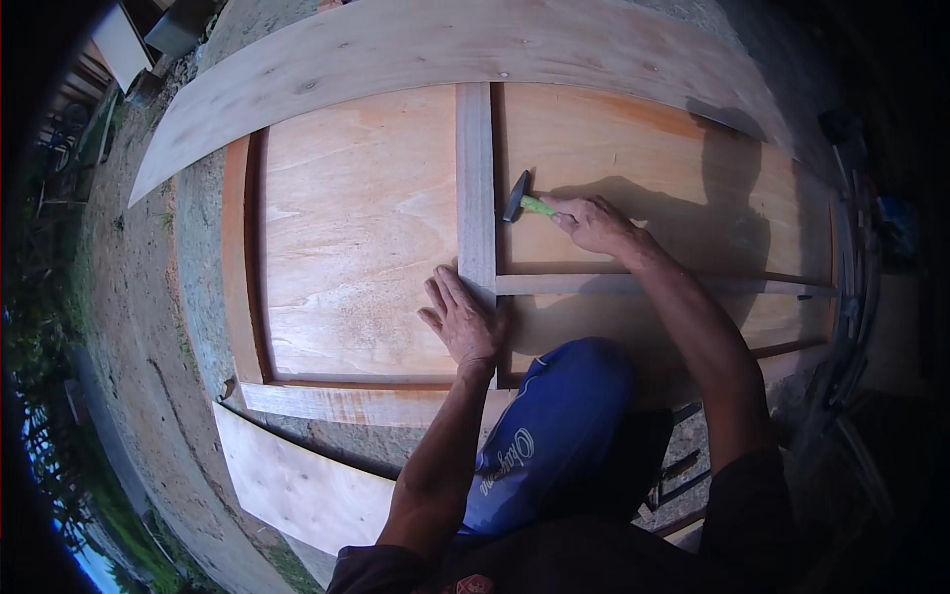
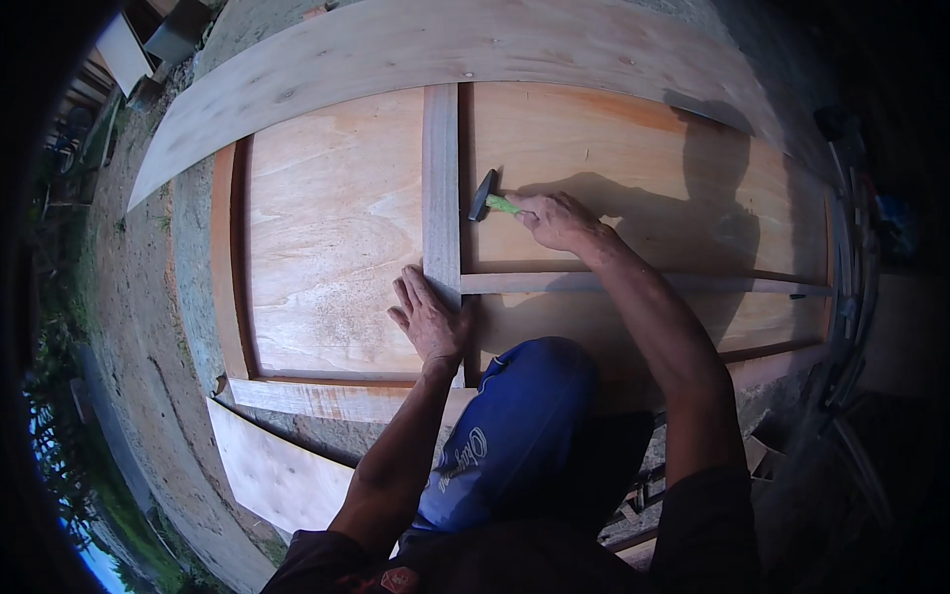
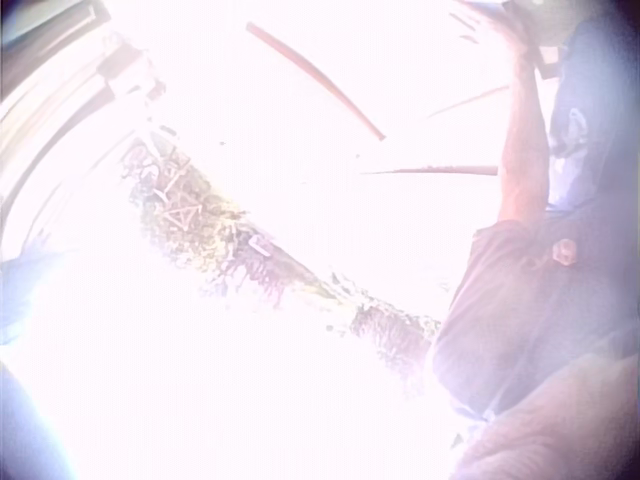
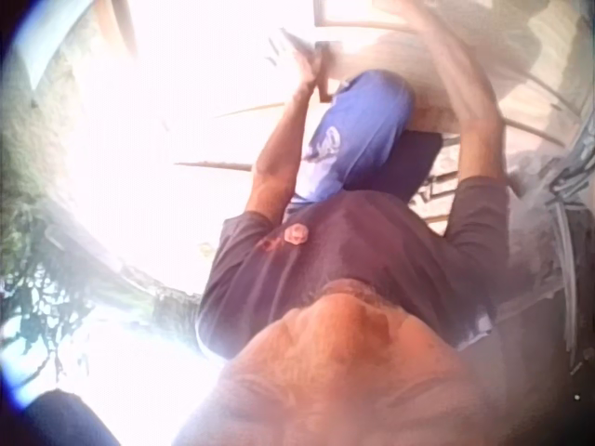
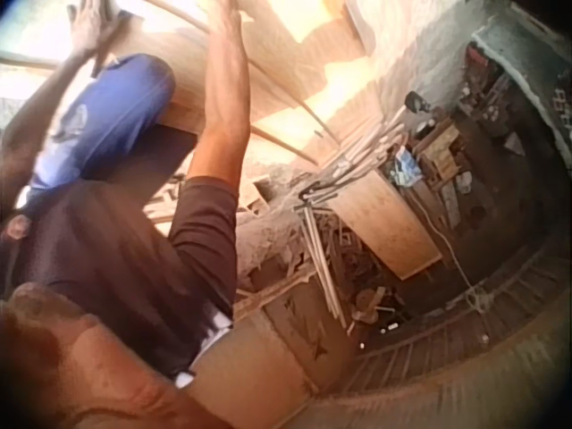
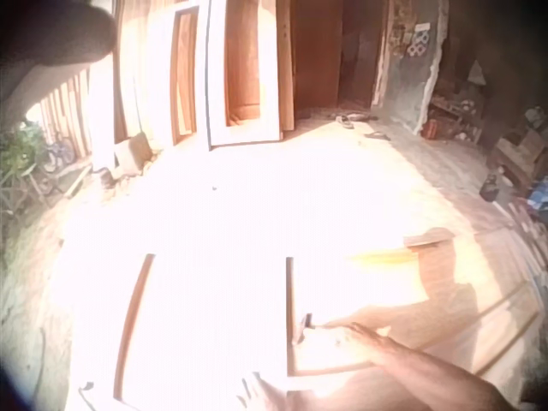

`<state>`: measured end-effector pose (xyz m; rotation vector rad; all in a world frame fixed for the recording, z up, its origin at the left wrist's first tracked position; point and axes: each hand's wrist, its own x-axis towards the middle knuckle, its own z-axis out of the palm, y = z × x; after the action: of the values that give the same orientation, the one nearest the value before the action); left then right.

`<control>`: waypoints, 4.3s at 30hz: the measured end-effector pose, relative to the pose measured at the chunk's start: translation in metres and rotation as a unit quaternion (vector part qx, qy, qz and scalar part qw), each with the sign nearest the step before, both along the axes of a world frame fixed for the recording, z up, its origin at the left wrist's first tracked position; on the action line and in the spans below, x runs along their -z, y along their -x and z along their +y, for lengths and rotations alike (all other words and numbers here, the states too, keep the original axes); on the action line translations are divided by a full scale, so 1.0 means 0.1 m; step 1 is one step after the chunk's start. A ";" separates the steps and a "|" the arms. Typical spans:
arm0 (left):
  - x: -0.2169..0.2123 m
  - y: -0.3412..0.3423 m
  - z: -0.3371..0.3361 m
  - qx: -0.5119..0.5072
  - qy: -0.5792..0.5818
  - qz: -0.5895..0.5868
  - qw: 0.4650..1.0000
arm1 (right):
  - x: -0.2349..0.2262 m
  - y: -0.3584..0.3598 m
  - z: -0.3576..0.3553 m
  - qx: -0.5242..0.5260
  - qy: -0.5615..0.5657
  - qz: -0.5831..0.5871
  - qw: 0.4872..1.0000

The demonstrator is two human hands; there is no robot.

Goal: The person assembles a wooden frame on a large plywood sheet. They use a pencil and a square ruler to mark measurements, then position wooden strips and secure them with a hammer and nails. The process involves repeated measuring, marking, and nailing to construct the frame structure.

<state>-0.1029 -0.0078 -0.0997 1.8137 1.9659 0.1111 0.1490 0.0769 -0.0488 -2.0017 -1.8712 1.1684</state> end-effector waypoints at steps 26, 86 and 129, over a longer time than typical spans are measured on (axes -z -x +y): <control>0.13 0.03 -0.04 0.021 -0.036 -0.017 0.999 | -0.38 -0.39 -1.99 0.394 -0.162 0.051 0.903; -0.27 -3.27 -2.55 0.764 0.108 0.094 0.629 | 0.75 -2.65 -7.76 0.718 0.052 -0.162 0.675; -0.33 -3.30 -2.58 0.756 0.110 0.104 0.637 | 0.95 -2.67 -7.37 0.668 0.216 -0.175 0.690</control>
<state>0.2267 -0.2654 -0.0666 2.6601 -0.0412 -0.8368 0.4164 -0.6598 -0.1439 -2.9198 0.2586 0.7045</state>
